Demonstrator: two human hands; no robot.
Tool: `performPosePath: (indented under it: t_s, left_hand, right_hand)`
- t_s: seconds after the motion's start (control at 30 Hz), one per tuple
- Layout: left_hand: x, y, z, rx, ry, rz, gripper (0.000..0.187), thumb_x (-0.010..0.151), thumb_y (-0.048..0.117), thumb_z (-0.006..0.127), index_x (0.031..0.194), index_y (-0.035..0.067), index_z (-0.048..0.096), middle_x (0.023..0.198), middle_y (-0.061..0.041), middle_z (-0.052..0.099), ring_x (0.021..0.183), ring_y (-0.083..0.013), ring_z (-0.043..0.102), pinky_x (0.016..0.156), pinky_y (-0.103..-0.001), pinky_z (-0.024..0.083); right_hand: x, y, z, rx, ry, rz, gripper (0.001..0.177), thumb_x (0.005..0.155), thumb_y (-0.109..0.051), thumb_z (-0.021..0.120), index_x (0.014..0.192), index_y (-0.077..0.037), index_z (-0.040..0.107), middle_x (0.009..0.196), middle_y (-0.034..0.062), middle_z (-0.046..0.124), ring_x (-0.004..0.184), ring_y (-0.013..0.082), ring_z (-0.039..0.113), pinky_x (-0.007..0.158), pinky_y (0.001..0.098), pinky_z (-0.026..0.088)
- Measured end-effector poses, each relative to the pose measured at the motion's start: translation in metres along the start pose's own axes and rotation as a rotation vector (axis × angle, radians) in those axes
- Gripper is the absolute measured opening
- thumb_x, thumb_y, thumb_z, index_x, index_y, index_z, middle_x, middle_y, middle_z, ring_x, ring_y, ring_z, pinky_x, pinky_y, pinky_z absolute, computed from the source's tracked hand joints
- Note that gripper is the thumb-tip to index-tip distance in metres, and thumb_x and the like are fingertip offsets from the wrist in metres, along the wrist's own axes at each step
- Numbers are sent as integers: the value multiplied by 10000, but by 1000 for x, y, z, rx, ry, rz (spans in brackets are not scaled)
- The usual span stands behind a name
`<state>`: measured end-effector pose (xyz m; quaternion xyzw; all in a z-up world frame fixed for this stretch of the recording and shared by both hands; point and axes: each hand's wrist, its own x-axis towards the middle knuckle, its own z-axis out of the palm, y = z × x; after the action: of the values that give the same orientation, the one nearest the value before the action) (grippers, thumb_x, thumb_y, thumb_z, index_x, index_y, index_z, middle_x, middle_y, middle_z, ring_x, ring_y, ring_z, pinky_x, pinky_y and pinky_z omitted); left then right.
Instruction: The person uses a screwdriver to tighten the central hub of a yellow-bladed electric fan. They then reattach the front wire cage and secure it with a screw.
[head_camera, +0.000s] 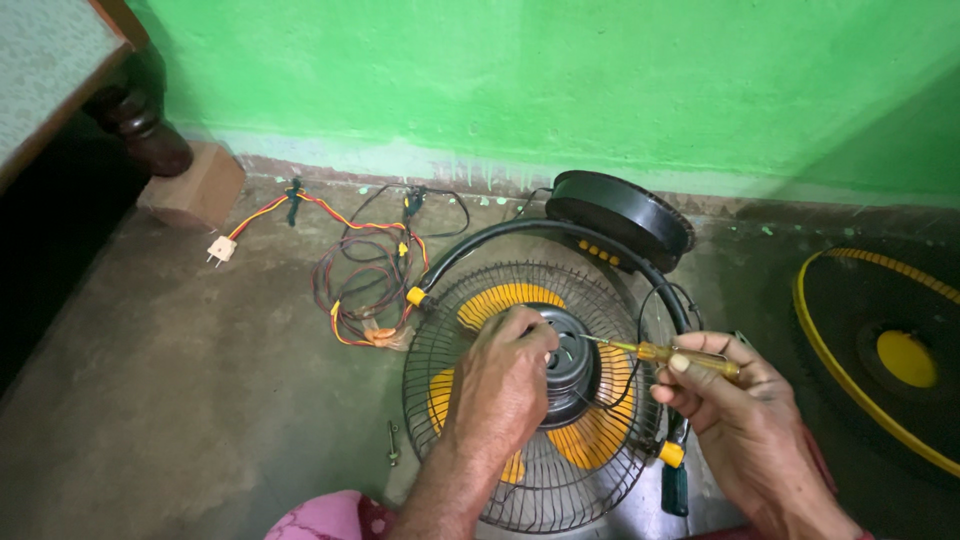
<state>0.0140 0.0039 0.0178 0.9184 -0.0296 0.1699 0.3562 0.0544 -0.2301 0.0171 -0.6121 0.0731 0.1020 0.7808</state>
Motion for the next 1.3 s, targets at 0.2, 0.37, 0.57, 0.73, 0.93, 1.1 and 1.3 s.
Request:
performPosePath:
  t_s: [0.2,0.37,0.57,0.73,0.93,1.1,1.3]
  left_hand:
    - [-8,4,-5,-54,42,20,171,845,-16,643,984,27,733,1121,-128,662,1114,-350,639,946,-464,514]
    - [-21,9,-9,-92,33,42,236,839,15,661,1073,-1,693,1242,-148,626,1225,-372,590,1006,-467,487]
    - [-40,24,-20,-54,-7,-12,525,784,52,722,1296,5,615,1415,-199,543,1317,-407,509,1074,-469,426]
    - [-64,38,-30,-84,39,-29,577,807,73,726,1362,21,576,1464,-220,513,1308,-418,525,1074,-465,437]
    - [-106,40,-43,-161,49,-112,562,850,82,690,1392,25,552,1488,-210,499,1282,-410,556,1062,-448,457]
    - [-130,31,-41,-122,83,-122,575,820,51,679,1380,3,558,1455,-217,523,1304,-410,543,1089,-443,446]
    - [-145,37,-40,-85,73,-120,555,830,57,691,1368,9,563,1427,-205,543,1283,-393,556,1073,-437,455]
  right_hand:
    - [-1,5,-3,28,-10,-6,217,916,16,636,1133,27,637,938,126,680,827,200,678,750,356,584]
    - [-5,7,-6,43,3,14,230,917,23,626,1147,26,626,944,126,680,831,206,678,764,357,581]
    - [-38,7,-13,101,16,19,236,930,-6,616,1163,29,616,963,119,673,839,198,676,763,343,574]
    - [-63,15,-24,147,29,56,250,934,-27,629,1177,23,600,983,119,672,852,195,670,776,322,575]
    - [-79,18,-36,191,-50,58,199,932,-39,616,1122,21,612,987,122,692,877,201,693,808,328,585]
    - [-90,21,-48,222,-46,85,103,933,-26,611,1029,14,614,967,122,694,888,220,713,847,346,598]
    - [-108,17,-52,255,-20,121,82,979,-112,605,1019,-41,611,929,92,712,830,184,703,786,346,582]
